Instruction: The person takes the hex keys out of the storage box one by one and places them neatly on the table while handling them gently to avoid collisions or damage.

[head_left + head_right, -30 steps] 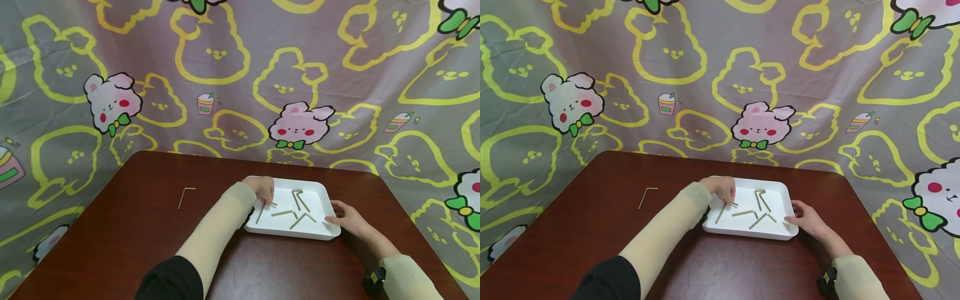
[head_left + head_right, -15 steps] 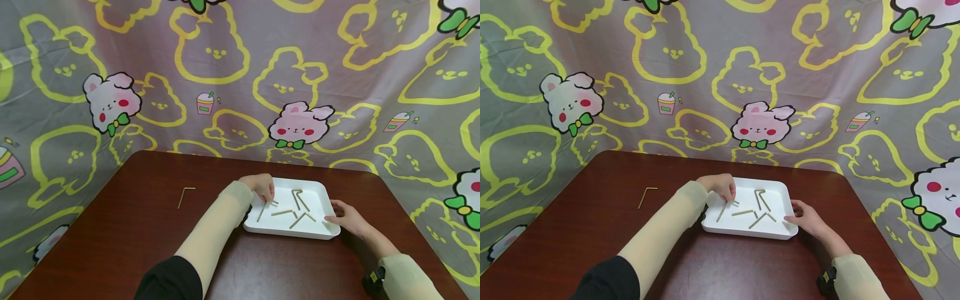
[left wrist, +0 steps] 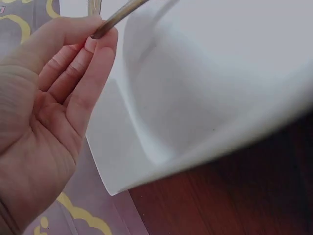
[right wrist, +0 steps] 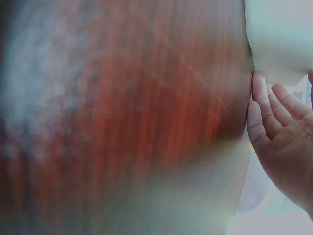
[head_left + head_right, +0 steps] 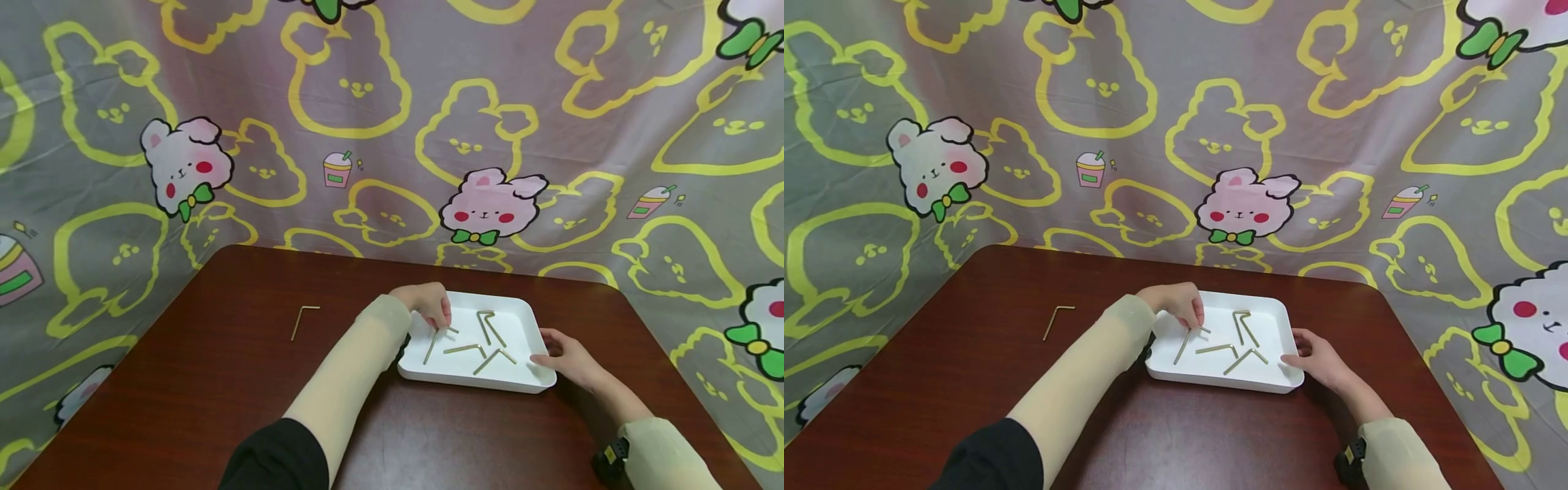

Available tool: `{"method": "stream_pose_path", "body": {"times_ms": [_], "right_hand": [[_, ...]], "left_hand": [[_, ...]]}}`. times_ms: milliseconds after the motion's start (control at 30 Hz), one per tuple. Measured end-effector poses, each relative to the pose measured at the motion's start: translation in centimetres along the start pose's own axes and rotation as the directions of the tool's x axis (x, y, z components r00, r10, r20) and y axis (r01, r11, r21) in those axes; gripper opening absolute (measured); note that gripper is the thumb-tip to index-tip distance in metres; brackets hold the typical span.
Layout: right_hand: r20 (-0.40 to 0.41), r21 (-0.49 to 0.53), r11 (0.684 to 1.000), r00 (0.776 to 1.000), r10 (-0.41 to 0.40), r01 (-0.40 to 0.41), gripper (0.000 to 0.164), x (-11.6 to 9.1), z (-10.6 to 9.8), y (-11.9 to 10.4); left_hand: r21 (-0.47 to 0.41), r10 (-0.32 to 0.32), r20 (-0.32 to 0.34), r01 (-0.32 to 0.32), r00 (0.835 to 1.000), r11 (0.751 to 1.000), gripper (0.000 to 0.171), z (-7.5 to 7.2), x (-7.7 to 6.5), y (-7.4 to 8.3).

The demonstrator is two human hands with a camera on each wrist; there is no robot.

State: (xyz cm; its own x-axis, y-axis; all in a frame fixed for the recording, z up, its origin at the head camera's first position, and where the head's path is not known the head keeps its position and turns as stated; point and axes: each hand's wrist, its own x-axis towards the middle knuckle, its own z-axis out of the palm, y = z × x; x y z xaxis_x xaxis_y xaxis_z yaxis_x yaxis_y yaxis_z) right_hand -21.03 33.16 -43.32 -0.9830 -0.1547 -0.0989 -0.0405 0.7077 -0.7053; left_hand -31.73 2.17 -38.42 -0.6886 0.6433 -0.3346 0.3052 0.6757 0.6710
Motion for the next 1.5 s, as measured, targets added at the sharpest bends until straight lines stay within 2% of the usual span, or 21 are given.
{"method": "stream_pose_path", "body": {"times_ms": [133, 300, 367, 533, 833, 1000, 1200, 1367, 1500], "right_hand": [[0.0, -0.002, 1.0, 1.0, 0.0, 0.0, 0.07, 0.0, 0.0, 0.1], [0.006, 0.004, 1.0, 1.0, 0.006, -0.006, 0.071, 0.1, 0.0, 0.1], [0.006, 0.005, 1.0, 1.0, 0.007, -0.007, 0.072, 0.1, 0.0, 0.1], [0.006, -0.004, 1.0, 1.0, 0.009, -0.009, 0.072, 0.0, 0.0, 0.1], [0.002, -0.005, 1.0, 1.0, 0.01, -0.01, 0.071, 0.0, 0.0, 0.2], [0.004, -0.008, 1.0, 1.0, 0.01, -0.01, 0.071, 0.1, -0.1, 0.1], [0.003, -0.019, 1.0, 1.0, 0.009, -0.008, 0.072, 0.2, -0.2, 0.2], [0.001, -0.018, 1.0, 1.0, 0.006, -0.005, 0.071, 0.2, -0.1, 0.3], [0.003, -0.014, 1.0, 1.0, 0.004, -0.004, 0.072, 0.2, -0.1, 0.4]], "left_hand": [[-0.041, 0.022, 0.019, -0.021, 1.0, 0.999, 0.016, -0.4, -0.3, 0.4], [-0.047, 0.036, 0.039, -0.034, 0.999, 0.998, 0.002, -1.0, -0.4, 0.6], [-0.053, 0.049, 0.043, -0.047, 0.998, 0.997, 0.006, -1.2, -0.4, 0.6], [-0.111, 0.094, 0.034, -0.089, 0.995, 0.99, 0.003, -1.4, -0.4, 0.6], [-0.159, 0.127, 0.032, -0.121, 0.991, 0.98, 0.005, -2.0, -1.0, 0.1], [-0.174, 0.162, 0.039, -0.153, 0.986, 0.973, 0.006, -2.7, -2.0, 0.1], [-0.183, 0.169, 0.035, -0.16, 0.985, 0.97, 0.005, -3.8, -3.6, 0.1], [-0.175, 0.169, 0.029, -0.162, 0.985, 0.971, 0.006, -4.5, -4.7, -0.8], [-0.165, 0.165, -0.014, -0.165, 0.986, 0.972, 0.006, -5.2, -5.8, -1.7]]}}
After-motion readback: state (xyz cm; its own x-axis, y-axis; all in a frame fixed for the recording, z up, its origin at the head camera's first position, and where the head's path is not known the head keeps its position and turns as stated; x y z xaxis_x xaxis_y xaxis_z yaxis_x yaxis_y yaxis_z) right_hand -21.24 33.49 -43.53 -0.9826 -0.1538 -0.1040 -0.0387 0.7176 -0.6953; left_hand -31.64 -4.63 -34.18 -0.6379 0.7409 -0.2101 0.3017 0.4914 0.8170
